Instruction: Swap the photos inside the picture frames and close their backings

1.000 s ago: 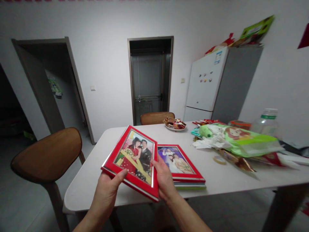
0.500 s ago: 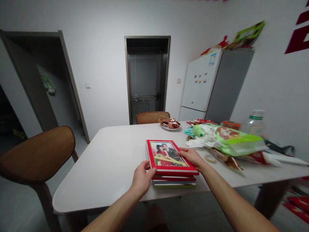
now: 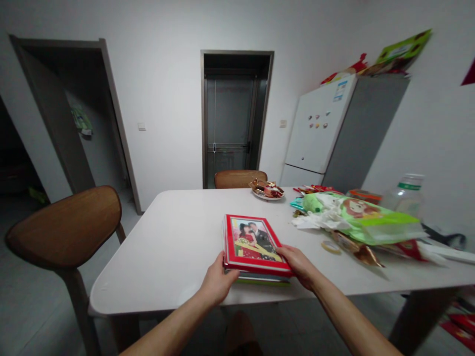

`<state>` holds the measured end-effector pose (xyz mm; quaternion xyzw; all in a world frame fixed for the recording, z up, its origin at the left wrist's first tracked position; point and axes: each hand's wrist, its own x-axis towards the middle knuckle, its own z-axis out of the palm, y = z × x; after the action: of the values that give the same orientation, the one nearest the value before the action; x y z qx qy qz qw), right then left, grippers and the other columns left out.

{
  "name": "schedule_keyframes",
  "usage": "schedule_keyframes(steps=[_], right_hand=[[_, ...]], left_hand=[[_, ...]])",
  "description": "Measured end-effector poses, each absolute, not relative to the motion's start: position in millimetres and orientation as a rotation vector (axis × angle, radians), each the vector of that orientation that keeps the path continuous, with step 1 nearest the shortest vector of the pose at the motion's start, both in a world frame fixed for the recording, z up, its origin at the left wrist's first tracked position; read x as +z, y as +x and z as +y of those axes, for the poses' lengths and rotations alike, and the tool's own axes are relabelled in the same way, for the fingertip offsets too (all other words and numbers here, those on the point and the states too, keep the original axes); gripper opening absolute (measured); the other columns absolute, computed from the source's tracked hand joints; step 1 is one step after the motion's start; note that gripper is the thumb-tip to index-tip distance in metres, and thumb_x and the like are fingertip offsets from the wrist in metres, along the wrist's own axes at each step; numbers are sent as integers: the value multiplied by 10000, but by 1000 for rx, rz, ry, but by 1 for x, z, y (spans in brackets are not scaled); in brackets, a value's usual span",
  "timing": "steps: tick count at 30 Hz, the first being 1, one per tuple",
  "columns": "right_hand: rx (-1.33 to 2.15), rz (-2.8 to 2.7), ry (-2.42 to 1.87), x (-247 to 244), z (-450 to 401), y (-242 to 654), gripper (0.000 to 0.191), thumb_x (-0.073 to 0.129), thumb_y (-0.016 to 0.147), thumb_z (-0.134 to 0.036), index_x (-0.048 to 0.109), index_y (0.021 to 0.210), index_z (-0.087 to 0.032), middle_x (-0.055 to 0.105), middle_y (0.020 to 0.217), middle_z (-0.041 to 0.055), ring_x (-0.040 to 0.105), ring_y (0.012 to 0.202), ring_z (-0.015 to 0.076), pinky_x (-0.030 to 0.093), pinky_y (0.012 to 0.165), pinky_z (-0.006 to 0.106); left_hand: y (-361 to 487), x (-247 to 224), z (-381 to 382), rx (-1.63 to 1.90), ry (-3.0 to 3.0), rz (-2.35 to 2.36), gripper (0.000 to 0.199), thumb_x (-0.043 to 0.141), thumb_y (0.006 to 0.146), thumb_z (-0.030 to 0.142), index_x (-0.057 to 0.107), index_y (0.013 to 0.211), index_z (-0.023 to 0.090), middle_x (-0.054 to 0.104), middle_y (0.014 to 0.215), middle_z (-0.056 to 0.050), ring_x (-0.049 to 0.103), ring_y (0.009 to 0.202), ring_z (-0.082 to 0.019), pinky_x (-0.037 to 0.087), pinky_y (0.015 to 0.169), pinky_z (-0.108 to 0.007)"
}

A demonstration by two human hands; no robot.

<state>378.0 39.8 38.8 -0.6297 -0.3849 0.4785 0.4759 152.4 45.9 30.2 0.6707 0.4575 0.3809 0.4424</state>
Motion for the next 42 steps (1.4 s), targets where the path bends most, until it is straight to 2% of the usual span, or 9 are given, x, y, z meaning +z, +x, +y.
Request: schedule_keyframes(steps=[3,9,15,18,21,27,31,36,42], right_hand=[[1146,-1023,-1593,44,63,333,239,452,761,-257,585,869,-91,663,719,81,610,616,171,465,564,266],[1115,-1108,-1563,49,118,258,303,462,807,-320,501,1050,-144,525,1056,52,533,886,175,456,736,351],[997,-1184,-1589,48,153,217,323,474,800,-325,500,1053,-126,517,1060,53,522,911,198,448,757,363],[939,-1231,-1596,48,162,203,317,470,802,-325,497,1055,-136,516,1062,48,522,912,196,448,756,365],[886,-1280,-1601,49,168,199,305,460,811,-315,486,1064,-148,513,1070,53,524,904,174,451,752,367],[643,-1325,-1599,52,162,208,464,453,755,-304,433,1184,-129,547,1035,103,520,914,210,402,778,319],[544,-1401,-1325,78,136,188,611,444,720,-260,265,1297,-170,552,734,-10,517,668,131,410,669,269],[893,-1411,-645,123,90,143,779,473,657,-156,94,1330,-261,406,522,-106,348,443,64,340,463,193],[1179,-1278,-451,132,65,135,791,478,626,-110,138,1318,-290,371,501,-112,301,421,49,272,413,173]], left_hand=[[125,27,64,1002,1644,1234,436,535,632,119,467,1059,176,610,1033,-51,557,924,-193,406,791,-274],[61,24,112,1080,1589,1428,496,509,610,38,470,1076,205,625,1012,-12,551,948,-181,402,791,-250],[22,19,145,1148,1479,1530,517,498,625,-15,464,1098,194,623,1004,-39,555,938,-184,416,747,-221],[15,18,149,1181,1426,1516,453,526,685,22,471,1090,216,613,1001,-35,548,940,-183,420,757,-231],[13,19,145,1224,1365,1499,275,517,793,196,482,1066,201,552,1052,-49,540,917,-182,442,770,-317],[-2,22,130,1355,1196,1493,265,474,825,295,476,1060,173,507,1085,-59,537,895,-182,461,745,-381],[-1,57,116,1498,1153,1404,460,551,750,153,368,1171,129,572,830,-25,555,747,-134,444,709,-290],[32,130,84,1562,1281,998,731,587,639,116,234,1269,225,529,593,91,518,515,-71,422,569,-202],[42,153,55,1423,1236,444,905,588,591,117,46,1312,186,517,548,101,479,435,-77,410,489,-214]])
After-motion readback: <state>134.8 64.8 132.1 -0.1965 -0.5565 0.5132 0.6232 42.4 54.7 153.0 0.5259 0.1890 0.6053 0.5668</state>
